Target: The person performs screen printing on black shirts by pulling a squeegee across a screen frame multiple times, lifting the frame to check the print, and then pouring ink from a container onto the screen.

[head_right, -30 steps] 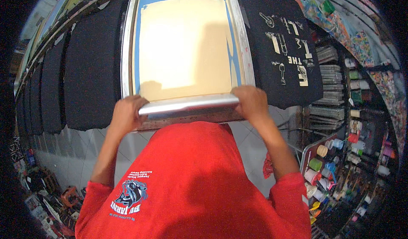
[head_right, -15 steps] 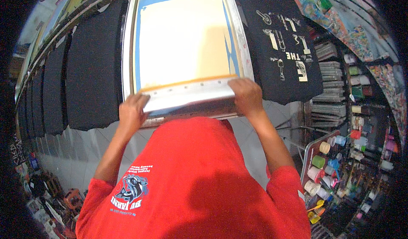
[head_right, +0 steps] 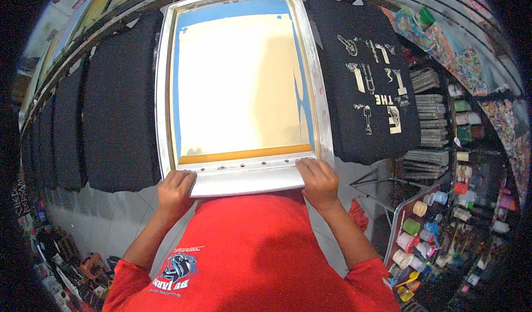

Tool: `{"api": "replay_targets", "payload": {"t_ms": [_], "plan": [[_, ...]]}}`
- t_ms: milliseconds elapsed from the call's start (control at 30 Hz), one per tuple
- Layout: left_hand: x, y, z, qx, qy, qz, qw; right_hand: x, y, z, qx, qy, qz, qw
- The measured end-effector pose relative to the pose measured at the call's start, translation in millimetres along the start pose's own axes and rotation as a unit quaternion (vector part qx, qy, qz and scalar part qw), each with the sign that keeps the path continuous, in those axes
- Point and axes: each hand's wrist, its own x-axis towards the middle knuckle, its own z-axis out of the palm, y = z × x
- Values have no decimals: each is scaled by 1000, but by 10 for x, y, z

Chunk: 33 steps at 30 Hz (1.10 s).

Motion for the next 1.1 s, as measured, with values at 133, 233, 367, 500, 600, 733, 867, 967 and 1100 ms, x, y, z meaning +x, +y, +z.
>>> {"api": "replay_targets", "payload": {"t_ms": [133, 233, 367, 500, 600, 733, 867, 967, 1100], "plan": [[282, -212, 131, 32, 8, 9, 999, 366, 158, 107, -13, -6, -11, 1000], [631, -429, 176, 28, 10, 16, 999, 736, 340, 203, -21, -9, -18, 1000], [1131, -760, 274, 49, 23, 25, 998, 1343, 599, 371, -23, 5, -24, 999], [1625, -1141, 485, 88, 43, 25, 995, 1983, 906, 552, -35, 16, -35, 999], [2033, -1430, 567, 96, 18, 1, 995, 2466, 1137, 706, -36, 48, -46, 997], [2629, -1610, 538, 112, 18, -30, 993, 3048, 1434, 847, -41, 72, -64, 995], [3218, -1900, 418, 111, 19, -26, 993, 3616, 1582, 810, -53, 31, -37, 997], [3616, -2037, 83, 37, -49, -46, 997, 4084, 1536, 496, -98, -87, -10, 991], [3389, -1852, -343, -4, -26, -11, 1000, 3854, 1300, 19, -75, -59, -52, 994]]}}
